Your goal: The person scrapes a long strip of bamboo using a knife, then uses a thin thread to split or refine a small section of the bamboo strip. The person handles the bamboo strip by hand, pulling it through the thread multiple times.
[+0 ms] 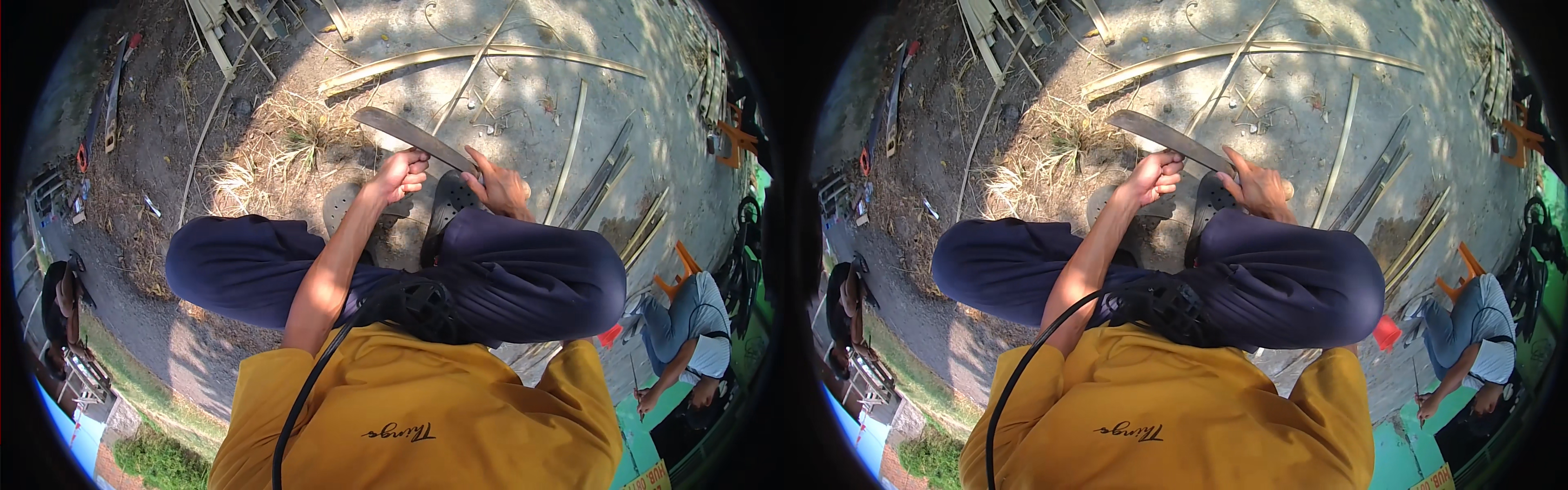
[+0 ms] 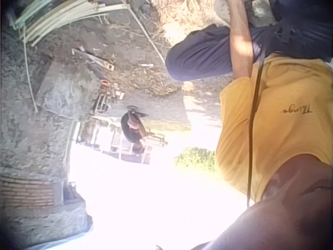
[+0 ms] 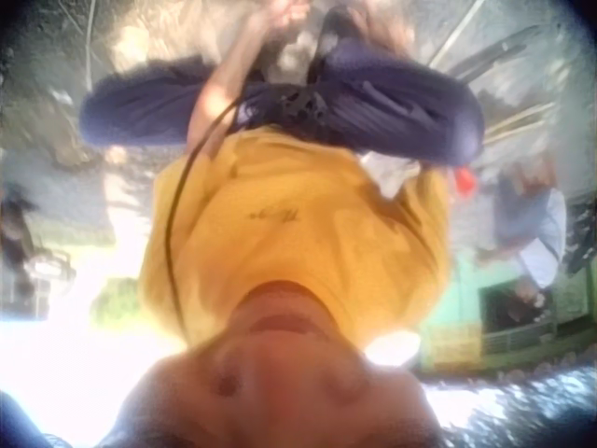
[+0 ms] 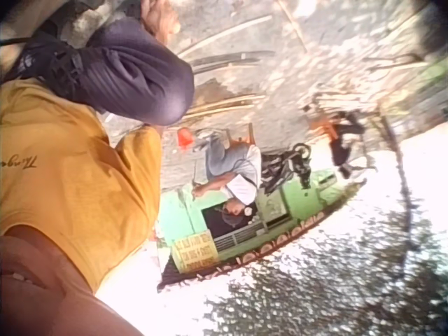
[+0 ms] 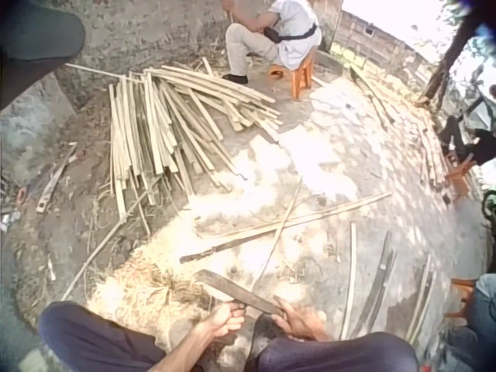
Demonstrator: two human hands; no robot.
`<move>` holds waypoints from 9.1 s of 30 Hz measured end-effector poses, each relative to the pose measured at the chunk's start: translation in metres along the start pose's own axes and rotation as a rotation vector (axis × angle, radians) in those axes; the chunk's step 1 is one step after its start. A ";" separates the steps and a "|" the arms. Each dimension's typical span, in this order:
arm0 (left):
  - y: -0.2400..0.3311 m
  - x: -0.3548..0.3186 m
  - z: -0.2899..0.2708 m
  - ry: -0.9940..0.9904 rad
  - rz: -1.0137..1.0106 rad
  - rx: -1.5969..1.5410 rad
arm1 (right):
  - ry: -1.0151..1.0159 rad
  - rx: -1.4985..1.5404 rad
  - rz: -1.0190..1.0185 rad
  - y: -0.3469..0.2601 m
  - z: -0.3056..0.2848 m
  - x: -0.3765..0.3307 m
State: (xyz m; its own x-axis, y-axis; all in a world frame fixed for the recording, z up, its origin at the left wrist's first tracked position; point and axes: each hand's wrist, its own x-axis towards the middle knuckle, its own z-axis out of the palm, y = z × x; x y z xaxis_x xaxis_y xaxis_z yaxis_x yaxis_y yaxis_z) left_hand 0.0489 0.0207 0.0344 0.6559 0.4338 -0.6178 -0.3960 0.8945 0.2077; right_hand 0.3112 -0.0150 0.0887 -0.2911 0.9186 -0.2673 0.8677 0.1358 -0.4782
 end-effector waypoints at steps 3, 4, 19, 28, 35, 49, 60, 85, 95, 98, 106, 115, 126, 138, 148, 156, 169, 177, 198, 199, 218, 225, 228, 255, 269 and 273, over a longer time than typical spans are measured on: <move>0.001 -0.006 0.000 0.003 0.002 0.002 | -0.044 -0.021 0.015 -0.002 0.002 0.004; 0.001 -0.011 -0.002 -0.015 -0.003 -0.007 | -0.045 -0.018 0.011 -0.003 0.003 0.007; -0.003 -0.028 0.008 0.025 -0.032 0.011 | -0.119 0.074 -0.033 -0.001 0.005 0.008; -0.017 -0.029 0.015 -0.008 -0.085 0.044 | 0.121 -0.035 0.047 0.060 -0.009 0.035; 0.004 -0.034 0.025 0.005 -0.013 0.120 | 0.013 0.106 -0.132 0.014 0.002 0.007; -0.007 -0.067 0.026 0.049 -0.042 0.116 | 0.082 0.119 0.088 0.050 -0.007 0.035; -0.005 -0.030 0.028 0.332 0.271 0.715 | -0.014 0.144 0.046 0.008 0.002 -0.008; -0.048 -0.020 0.010 0.418 0.334 0.857 | 0.057 -0.006 0.061 0.051 0.002 0.012; -0.032 -0.033 0.025 0.519 0.452 1.046 | 0.030 0.004 -0.065 0.027 0.007 -0.003; -0.045 -0.033 0.023 0.460 0.463 0.974 | 0.074 -0.026 0.052 0.054 0.000 0.007; -0.044 -0.043 0.017 0.446 0.450 0.948 | 0.101 -0.032 0.150 0.054 -0.015 0.029; -0.033 -0.074 0.020 0.395 0.393 0.969 | 0.144 -0.011 0.132 0.068 -0.013 0.029; -0.022 -0.072 0.039 0.491 0.454 1.082 | 0.167 0.111 0.102 0.040 -0.017 0.026; -0.011 -0.051 0.016 0.456 0.341 0.883 | 0.304 0.252 0.213 0.028 -0.004 -0.012; -0.015 -0.029 0.016 0.424 0.360 0.690 | 0.140 0.295 0.140 0.010 -0.029 -0.033; -0.018 -0.018 0.019 0.382 0.183 0.631 | -0.189 0.180 0.040 -0.010 -0.024 -0.037; -0.013 -0.034 0.032 0.209 0.003 0.242 | -0.033 0.221 0.071 -0.006 -0.016 -0.028; -0.001 -0.035 0.037 0.173 0.013 0.373 | -0.002 0.164 0.067 0.006 -0.015 -0.010; -0.014 -0.051 0.051 0.198 0.060 0.364 | 0.122 0.216 0.127 0.035 -0.017 0.010; -0.013 -0.052 0.051 0.202 0.060 0.361 | 0.061 0.213 0.091 0.030 -0.016 0.007; -0.019 -0.074 0.045 0.254 0.207 0.737 | 0.109 0.097 0.113 0.054 -0.016 0.021; -0.021 -0.072 0.036 0.447 0.496 1.177 | 0.108 0.104 0.134 0.046 -0.014 0.030; -0.017 -0.071 0.049 0.513 0.537 1.241 | 0.087 0.066 0.021 0.032 -0.009 0.021; 0.033 -0.032 -0.014 0.707 -0.161 1.599 | 0.508 0.399 0.554 0.059 0.009 -0.020; 0.042 0.079 0.002 0.797 0.366 1.669 | 0.309 0.444 0.816 0.090 0.063 -0.069; 0.037 0.074 -0.008 0.522 0.641 1.352 | 0.189 0.401 0.798 0.103 0.063 -0.063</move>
State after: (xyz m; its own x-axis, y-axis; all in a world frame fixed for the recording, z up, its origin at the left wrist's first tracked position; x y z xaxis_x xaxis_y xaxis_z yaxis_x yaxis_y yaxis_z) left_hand 0.0775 0.0848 -0.0099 0.2149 0.9331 -0.2883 0.5190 0.1409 0.8431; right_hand 0.3934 -0.0824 0.0041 0.4373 0.7346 -0.5187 0.5673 -0.6729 -0.4747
